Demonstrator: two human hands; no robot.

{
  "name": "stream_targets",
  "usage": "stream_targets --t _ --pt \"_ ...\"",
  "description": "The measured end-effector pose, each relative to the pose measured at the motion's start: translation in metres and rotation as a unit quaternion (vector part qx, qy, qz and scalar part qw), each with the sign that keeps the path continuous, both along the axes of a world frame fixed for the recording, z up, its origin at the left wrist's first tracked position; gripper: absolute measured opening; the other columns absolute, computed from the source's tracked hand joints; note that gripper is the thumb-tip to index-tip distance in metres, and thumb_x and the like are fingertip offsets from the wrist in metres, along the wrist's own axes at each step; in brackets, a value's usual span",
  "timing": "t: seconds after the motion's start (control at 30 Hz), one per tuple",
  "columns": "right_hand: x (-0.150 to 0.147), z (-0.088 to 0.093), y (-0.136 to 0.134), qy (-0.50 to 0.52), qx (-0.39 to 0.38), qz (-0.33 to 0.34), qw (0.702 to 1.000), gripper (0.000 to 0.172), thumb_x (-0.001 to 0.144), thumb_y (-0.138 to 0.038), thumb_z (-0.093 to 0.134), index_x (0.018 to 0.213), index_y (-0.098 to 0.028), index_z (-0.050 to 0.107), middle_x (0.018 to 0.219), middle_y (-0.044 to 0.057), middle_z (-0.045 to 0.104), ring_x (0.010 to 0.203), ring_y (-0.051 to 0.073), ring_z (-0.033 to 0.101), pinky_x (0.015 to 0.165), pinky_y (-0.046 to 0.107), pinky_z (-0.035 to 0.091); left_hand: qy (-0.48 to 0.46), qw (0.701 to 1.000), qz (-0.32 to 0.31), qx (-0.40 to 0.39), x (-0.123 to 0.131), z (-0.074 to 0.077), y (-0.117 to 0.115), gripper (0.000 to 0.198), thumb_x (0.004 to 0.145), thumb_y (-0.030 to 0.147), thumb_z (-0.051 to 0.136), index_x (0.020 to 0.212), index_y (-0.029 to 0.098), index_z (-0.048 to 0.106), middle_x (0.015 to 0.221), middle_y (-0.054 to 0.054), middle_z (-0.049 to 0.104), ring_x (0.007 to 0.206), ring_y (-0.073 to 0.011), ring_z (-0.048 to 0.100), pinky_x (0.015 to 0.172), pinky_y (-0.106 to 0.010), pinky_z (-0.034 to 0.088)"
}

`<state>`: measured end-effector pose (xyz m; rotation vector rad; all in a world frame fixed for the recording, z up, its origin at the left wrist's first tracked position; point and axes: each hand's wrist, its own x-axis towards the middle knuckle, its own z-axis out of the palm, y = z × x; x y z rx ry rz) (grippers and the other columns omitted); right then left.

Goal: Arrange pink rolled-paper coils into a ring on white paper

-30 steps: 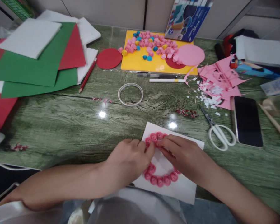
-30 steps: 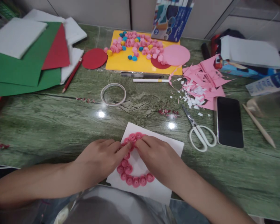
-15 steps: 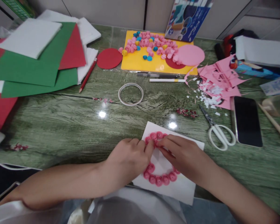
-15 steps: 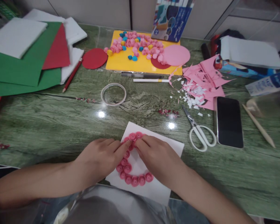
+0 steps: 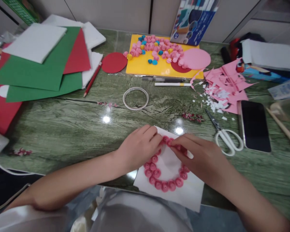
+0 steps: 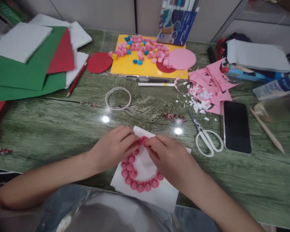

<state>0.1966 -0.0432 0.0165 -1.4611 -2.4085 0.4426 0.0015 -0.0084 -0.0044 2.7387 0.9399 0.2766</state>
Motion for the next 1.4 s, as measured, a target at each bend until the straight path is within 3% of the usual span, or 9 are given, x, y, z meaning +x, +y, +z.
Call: stream_targets --t 0.1,0.4,0.77,0.93,1.4 --pt "0.001 0.003 0.001 -0.004 0.002 -0.005 1.000 0.012 0.084 -0.020 0.048 0.084 -0.020 0.060 0.072 0.000 0.061 0.059 0.011 0.056 0.054 0.023 0.038 -0.005 0.999 0.005 -0.040 0.004 -0.002 0.001 0.018 0.087 0.025 0.042 0.083 0.013 0.055 0.081 -0.006 0.054 0.079 -0.0183 0.050 0.071 -0.032 0.045" --pt "0.000 -0.006 -0.004 -0.035 -0.037 0.053 0.997 0.012 0.086 -0.020 0.045 0.084 -0.019 0.057 0.075 0.000 0.059 0.066 0.012 0.055 0.058 0.025 0.039 -0.043 0.997 0.041 -0.052 0.007 -0.005 0.002 0.015 0.084 0.021 0.044 0.078 0.015 0.056 0.076 -0.003 0.055 0.074 -0.0154 0.052 0.069 -0.028 0.045" --pt "-0.004 -0.014 -0.008 -0.091 -0.084 0.099 0.987 0.017 0.084 -0.011 0.044 0.093 -0.018 0.056 0.084 0.002 0.058 0.077 0.016 0.056 0.065 0.029 0.044 -0.105 0.975 0.095 -0.171 0.007 -0.006 0.009 0.009 0.075 0.019 0.056 0.077 0.015 0.063 0.070 0.000 0.056 0.067 -0.0120 0.055 0.063 -0.024 0.044" --pt "-0.005 -0.014 -0.008 -0.123 -0.079 0.126 0.981 0.017 0.083 -0.010 0.045 0.095 -0.017 0.056 0.088 0.004 0.059 0.080 0.018 0.055 0.066 0.030 0.045 -0.126 0.971 0.097 -0.180 0.006 -0.008 0.010 0.008 0.075 0.019 0.056 0.076 0.015 0.064 0.070 0.000 0.056 0.065 -0.0108 0.054 0.062 -0.023 0.043" --pt "-0.007 -0.015 -0.008 -0.124 -0.076 0.121 0.982 0.024 0.081 -0.008 0.046 0.101 -0.015 0.055 0.091 0.006 0.059 0.082 0.019 0.056 0.068 0.031 0.046 -0.140 0.968 0.095 -0.183 0.006 -0.009 0.010 0.011 0.077 0.021 0.055 0.076 0.014 0.064 0.070 -0.001 0.057 0.064 -0.0106 0.054 0.061 -0.023 0.044"
